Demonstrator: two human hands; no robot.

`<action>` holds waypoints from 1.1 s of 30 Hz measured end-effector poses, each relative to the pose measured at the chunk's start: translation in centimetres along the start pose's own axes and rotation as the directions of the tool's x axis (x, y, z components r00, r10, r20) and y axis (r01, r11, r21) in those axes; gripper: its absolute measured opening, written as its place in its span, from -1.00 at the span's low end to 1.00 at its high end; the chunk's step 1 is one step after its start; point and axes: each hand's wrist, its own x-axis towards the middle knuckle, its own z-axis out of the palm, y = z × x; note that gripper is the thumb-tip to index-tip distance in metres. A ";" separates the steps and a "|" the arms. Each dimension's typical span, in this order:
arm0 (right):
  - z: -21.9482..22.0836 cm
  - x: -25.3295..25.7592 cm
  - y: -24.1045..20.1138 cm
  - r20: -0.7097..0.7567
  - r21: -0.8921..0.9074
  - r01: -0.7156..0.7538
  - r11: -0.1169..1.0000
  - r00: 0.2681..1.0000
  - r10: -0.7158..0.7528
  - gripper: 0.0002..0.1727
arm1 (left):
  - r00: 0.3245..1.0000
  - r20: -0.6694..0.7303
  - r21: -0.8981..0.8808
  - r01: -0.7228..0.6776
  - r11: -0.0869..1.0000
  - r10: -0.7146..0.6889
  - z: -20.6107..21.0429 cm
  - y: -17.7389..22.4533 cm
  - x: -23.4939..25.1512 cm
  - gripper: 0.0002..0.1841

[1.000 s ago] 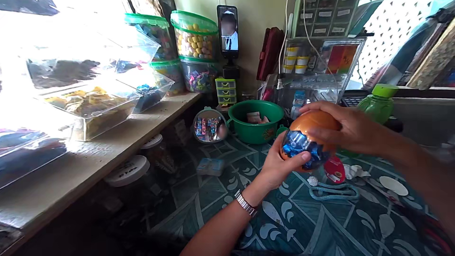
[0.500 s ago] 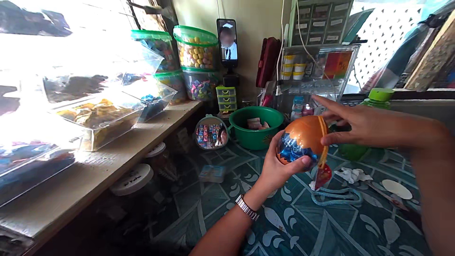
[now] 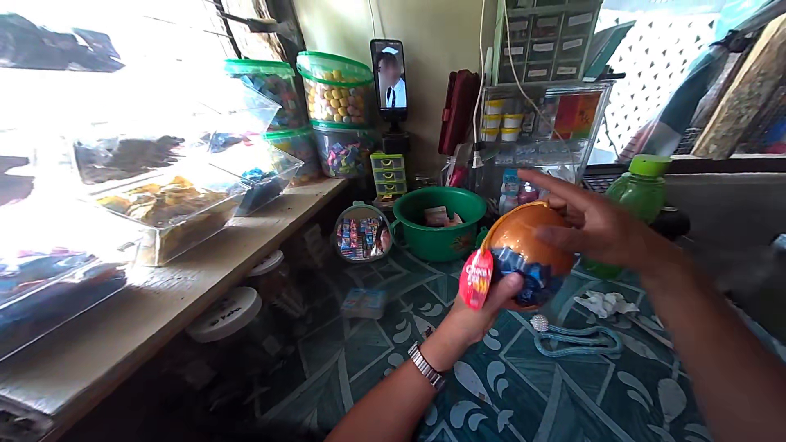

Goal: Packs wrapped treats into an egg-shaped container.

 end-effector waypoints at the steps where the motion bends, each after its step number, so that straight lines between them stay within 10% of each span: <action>1: 1.0 0.0 -0.1 -0.086 -0.149 -0.059 0.987 0.995 0.046 -0.12 | 0.992 -0.074 0.159 -0.090 0.983 0.103 0.2 -0.2 0.2 -0.29; 4: 3.9 0.3 -0.7 -0.246 -0.504 -0.279 0.817 0.954 0.175 -0.22 | 0.930 -0.166 0.551 -0.188 0.813 0.327 -0.4 -1.4 0.9 0.03; 7: 3.4 0.6 -1.7 -0.267 -0.585 -0.385 0.714 0.923 0.278 -0.12 | 0.954 -0.223 0.482 -0.069 0.874 0.199 -0.5 -1.2 1.0 0.06; 11: -0.3 -0.4 -1.1 -0.223 -0.385 -0.224 0.895 0.964 0.146 -0.18 | 0.972 -0.209 0.034 0.117 0.993 -0.107 -0.9 0.3 1.6 0.03; 17: 0.5 1.2 2.5 0.193 0.219 0.032 0.975 0.978 -0.076 0.32 | 0.959 0.180 -0.298 0.265 0.917 -0.218 -1.9 0.4 0.8 -0.04; 23: 3.3 1.1 0.8 -0.108 0.025 -0.123 0.992 0.986 0.125 -0.04 | 0.979 -0.185 0.224 -0.046 0.973 0.089 -0.4 -0.4 1.0 0.08; 33: 3.9 0.5 -1.1 -0.199 -0.095 -0.161 0.982 0.970 0.140 0.00 | 0.935 -0.188 0.376 -0.215 0.901 0.301 0.1 -1.1 0.3 0.08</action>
